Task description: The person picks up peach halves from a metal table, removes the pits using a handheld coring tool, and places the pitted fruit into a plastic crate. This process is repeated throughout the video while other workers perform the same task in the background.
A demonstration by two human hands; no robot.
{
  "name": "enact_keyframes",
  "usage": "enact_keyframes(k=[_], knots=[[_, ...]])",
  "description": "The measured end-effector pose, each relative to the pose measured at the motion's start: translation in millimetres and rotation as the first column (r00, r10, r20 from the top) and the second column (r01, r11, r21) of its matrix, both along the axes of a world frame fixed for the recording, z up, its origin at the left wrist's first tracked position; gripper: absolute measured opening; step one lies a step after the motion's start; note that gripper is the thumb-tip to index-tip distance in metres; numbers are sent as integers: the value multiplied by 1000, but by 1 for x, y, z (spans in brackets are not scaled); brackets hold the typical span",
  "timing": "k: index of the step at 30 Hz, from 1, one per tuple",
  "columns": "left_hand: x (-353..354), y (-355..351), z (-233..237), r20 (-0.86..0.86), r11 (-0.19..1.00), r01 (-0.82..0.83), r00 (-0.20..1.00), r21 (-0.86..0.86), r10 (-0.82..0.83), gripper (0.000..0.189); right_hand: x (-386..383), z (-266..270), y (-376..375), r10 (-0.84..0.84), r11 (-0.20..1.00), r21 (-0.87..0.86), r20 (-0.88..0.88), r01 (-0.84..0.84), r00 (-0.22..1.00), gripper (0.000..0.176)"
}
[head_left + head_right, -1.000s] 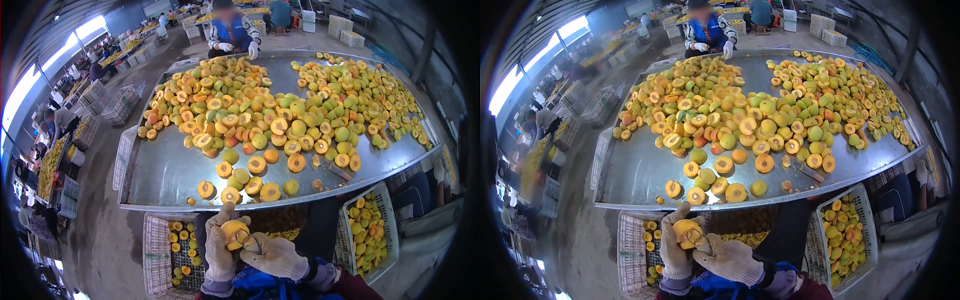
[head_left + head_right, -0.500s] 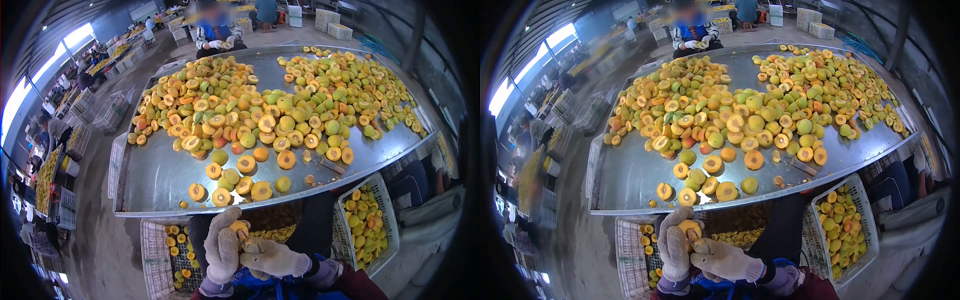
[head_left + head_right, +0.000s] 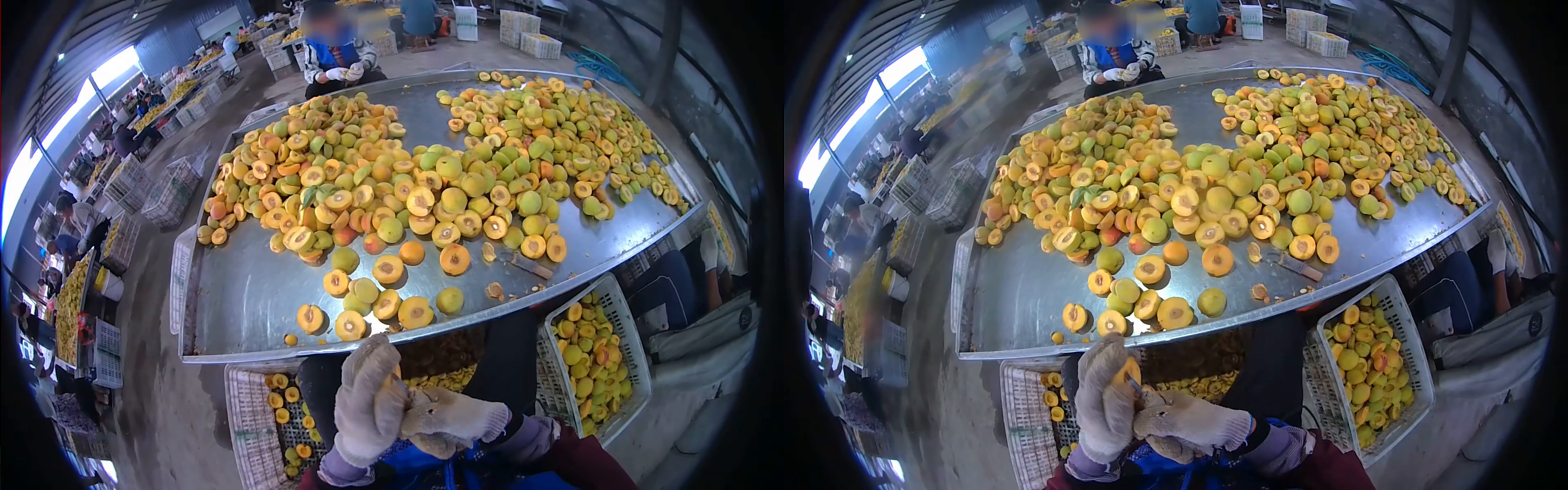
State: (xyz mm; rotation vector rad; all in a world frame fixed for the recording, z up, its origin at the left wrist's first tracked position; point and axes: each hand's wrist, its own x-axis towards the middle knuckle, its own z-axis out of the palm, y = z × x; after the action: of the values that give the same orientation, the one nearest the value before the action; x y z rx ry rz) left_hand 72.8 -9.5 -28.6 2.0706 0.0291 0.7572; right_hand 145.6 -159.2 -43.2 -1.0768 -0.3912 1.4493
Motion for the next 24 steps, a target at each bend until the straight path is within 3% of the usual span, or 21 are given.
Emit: enact_keyframes(k=[3,5,7,8,10,11,13,14,17,19,22,23,24], knots=[[3,-2,0,25,992,-5,1000,125,2,35,4,1,-4,-17,999,32,56,15,998,26],[5,-3,-1,10,996,3,1000,92,-4,33,9,10,-4,-20,999,29,91,17,996,25],[4,-2,-8,-94,938,41,993,-344,-78,33,15,22,-1,133,974,-187,10,-129,991,23],[5,-1,-7,-94,938,43,992,-344,-80,33,15,20,-3,131,974,-187,10,-127,991,23],[5,1,0,-175,911,40,977,-410,-121,32,11,11,-6,53,997,62,15,-54,998,23],[6,4,3,-176,911,39,977,-411,-121,32,3,-5,-5,53,997,61,14,-53,999,23],[8,9,11,-306,759,70,889,-647,-342,31,-10,-36,-2,-47,967,252,-1,46,999,25],[8,11,12,-307,759,69,888,-647,-343,31,-12,-39,-1,-79,946,314,-12,79,997,26],[14,12,14,-353,747,101,835,-657,-423,36,-9,-29,-5,86,967,256,-291,-9,953,33],[18,10,16,-290,956,206,920,-211,-262,27,-10,-22,-7,96,973,229,-361,-12,928,36],[24,14,30,-411,908,252,828,-333,-381,24,-8,-8,-12,141,973,232,-580,-3,802,36],[26,15,26,-411,908,252,829,-333,-381,24,-7,-11,-13,141,973,232,-580,-3,803,36],[29,18,16,-267,905,354,872,-237,-411,23,-7,-16,-14,202,953,301,-593,-18,780,34]])
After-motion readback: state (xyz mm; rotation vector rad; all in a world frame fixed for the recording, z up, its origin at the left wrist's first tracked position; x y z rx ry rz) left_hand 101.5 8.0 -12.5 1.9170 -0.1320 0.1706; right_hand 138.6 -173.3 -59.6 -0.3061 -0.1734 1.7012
